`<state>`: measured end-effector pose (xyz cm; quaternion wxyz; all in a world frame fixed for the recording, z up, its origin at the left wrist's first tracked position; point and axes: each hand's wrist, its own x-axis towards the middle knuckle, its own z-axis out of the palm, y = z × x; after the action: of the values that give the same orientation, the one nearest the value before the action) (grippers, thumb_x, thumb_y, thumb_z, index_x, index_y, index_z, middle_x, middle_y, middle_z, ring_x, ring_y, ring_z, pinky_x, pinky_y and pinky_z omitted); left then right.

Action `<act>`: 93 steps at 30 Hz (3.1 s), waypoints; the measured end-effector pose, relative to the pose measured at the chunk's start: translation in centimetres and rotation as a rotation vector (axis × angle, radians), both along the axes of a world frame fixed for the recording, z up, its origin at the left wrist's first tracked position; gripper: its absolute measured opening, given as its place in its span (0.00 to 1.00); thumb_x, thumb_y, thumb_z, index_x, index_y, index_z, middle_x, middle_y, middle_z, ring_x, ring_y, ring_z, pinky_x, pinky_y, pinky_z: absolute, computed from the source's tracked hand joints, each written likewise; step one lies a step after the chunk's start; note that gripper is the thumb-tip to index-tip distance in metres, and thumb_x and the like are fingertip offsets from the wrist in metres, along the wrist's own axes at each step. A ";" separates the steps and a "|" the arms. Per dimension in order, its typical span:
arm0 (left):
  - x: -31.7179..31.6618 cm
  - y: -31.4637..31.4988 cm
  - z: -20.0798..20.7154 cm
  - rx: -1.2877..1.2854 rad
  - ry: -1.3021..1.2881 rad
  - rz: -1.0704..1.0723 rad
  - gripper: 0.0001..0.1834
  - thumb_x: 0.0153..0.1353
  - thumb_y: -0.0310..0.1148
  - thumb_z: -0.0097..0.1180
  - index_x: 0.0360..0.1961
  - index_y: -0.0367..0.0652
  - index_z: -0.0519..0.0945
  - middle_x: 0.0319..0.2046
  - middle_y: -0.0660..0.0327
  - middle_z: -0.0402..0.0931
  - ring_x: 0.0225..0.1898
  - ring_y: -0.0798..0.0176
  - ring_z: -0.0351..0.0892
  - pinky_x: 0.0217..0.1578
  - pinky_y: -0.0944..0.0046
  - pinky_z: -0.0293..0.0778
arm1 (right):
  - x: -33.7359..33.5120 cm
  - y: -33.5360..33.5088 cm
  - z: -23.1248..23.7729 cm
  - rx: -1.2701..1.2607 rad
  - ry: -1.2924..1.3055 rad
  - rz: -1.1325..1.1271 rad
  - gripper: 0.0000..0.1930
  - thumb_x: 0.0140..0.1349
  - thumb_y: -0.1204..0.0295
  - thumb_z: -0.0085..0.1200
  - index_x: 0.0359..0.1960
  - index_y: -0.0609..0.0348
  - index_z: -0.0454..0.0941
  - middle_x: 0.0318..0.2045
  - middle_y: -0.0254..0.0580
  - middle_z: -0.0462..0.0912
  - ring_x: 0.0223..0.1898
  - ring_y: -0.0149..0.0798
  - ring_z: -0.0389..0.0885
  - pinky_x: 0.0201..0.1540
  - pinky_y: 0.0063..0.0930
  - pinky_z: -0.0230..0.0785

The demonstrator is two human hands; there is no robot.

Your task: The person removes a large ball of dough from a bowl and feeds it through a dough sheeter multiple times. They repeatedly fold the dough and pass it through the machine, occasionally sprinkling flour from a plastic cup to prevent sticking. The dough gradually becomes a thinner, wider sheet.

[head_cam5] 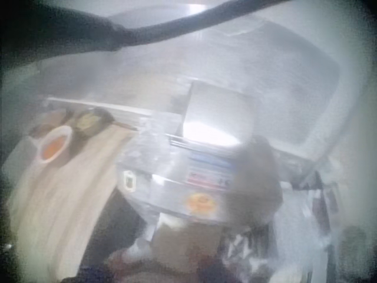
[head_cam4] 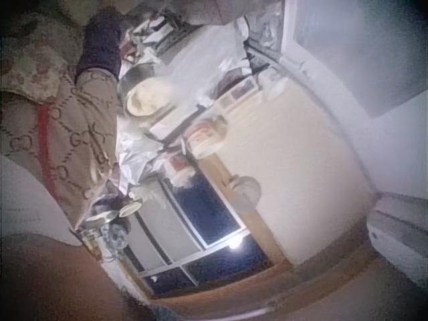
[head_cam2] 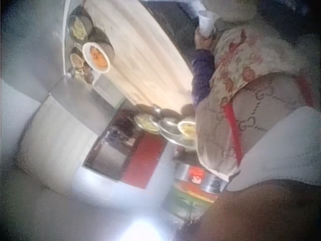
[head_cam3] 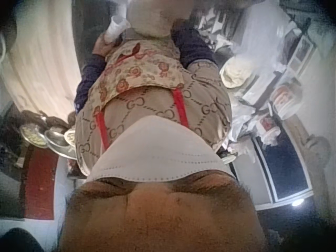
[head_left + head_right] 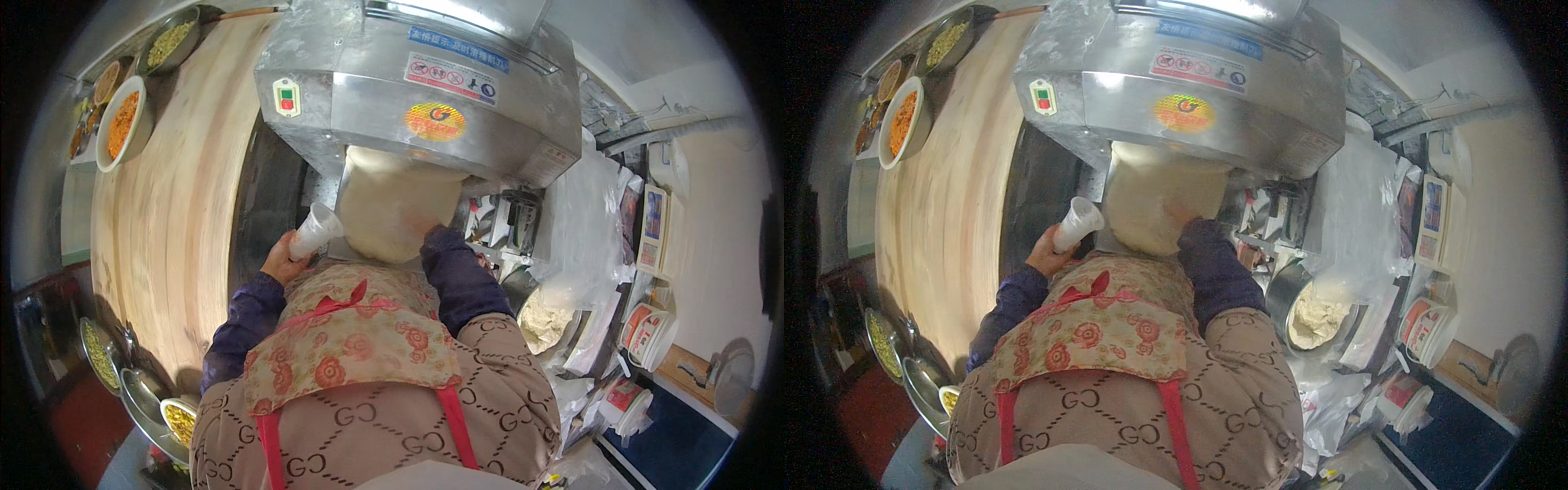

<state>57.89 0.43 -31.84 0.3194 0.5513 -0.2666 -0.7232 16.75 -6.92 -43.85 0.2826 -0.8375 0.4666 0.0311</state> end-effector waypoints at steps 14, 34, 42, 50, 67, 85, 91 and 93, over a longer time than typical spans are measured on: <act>1.2 -0.6 0.9 0.422 0.598 0.372 0.26 0.68 0.59 0.47 0.56 0.53 0.75 0.46 0.61 0.80 0.38 0.56 0.80 0.22 0.70 0.76 | 0.4 1.3 1.8 -0.105 -0.150 -0.536 0.19 0.57 0.68 0.57 0.51 0.58 0.79 0.48 0.56 0.80 0.52 0.53 0.77 0.55 0.39 0.70; 0.0 -2.1 1.7 0.154 0.787 0.391 0.30 0.64 0.54 0.55 0.59 0.44 0.72 0.55 0.57 0.75 0.54 0.54 0.76 0.48 0.60 0.78 | 2.1 -0.9 4.7 -0.259 -0.403 -0.603 0.26 0.51 0.66 0.66 0.52 0.64 0.77 0.44 0.58 0.83 0.46 0.51 0.82 0.49 0.38 0.74; -2.2 -2.9 2.1 0.164 0.659 0.100 0.31 0.69 0.59 0.45 0.62 0.47 0.70 0.56 0.61 0.73 0.56 0.61 0.72 0.54 0.58 0.72 | 12.5 0.0 21.2 0.223 -0.839 -0.381 0.22 0.58 0.72 0.64 0.55 0.60 0.76 0.53 0.49 0.78 0.57 0.43 0.75 0.60 0.37 0.67; -2.2 -5.6 4.8 -0.559 -0.189 -0.147 0.42 0.53 0.44 0.71 0.66 0.44 0.65 0.60 0.59 0.69 0.61 0.58 0.67 0.60 0.56 0.66 | 17.6 -1.7 24.7 -0.391 -0.684 -0.068 0.18 0.47 0.80 0.67 0.42 0.62 0.81 0.55 0.58 0.76 0.58 0.56 0.73 0.60 0.42 0.68; 15.0 -15.4 5.6 -0.697 -0.854 0.429 0.23 0.58 0.31 0.60 0.54 0.37 0.74 0.51 0.56 0.76 0.53 0.57 0.74 0.57 0.58 0.67 | 5.8 5.4 14.2 -0.156 -0.236 -0.599 0.35 0.59 0.74 0.56 0.70 0.57 0.59 0.67 0.53 0.62 0.65 0.52 0.66 0.60 0.44 0.69; 16.2 -13.2 1.0 -0.611 -1.054 0.943 0.44 0.49 0.28 0.73 0.65 0.35 0.60 0.56 0.46 0.70 0.58 0.51 0.69 0.56 0.54 0.70 | -3.3 14.1 7.4 -0.184 0.421 -0.559 0.23 0.53 0.65 0.59 0.51 0.58 0.75 0.48 0.51 0.77 0.49 0.54 0.74 0.57 0.46 0.63; 0.6 -5.6 -0.1 -1.090 -1.226 -0.336 0.34 0.44 0.25 0.65 0.58 0.44 0.74 0.60 0.48 0.68 0.64 0.43 0.61 0.64 0.45 0.57 | -2.9 11.5 5.8 0.042 -0.060 -0.675 0.51 0.49 0.54 0.67 0.68 0.71 0.55 0.70 0.64 0.54 0.72 0.59 0.50 0.73 0.50 0.46; -5.2 -3.3 -0.3 -0.879 -1.034 -0.724 0.38 0.44 0.25 0.66 0.61 0.45 0.71 0.67 0.47 0.59 0.69 0.41 0.53 0.66 0.45 0.56 | -2.2 11.1 4.9 0.028 0.000 -0.638 0.55 0.45 0.52 0.69 0.68 0.74 0.52 0.70 0.68 0.51 0.73 0.63 0.47 0.74 0.51 0.43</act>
<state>52.66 -2.82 -32.15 0.0873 0.5199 -0.8088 -0.2605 14.53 4.21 -38.97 0.2894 -0.6449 0.7053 -0.0526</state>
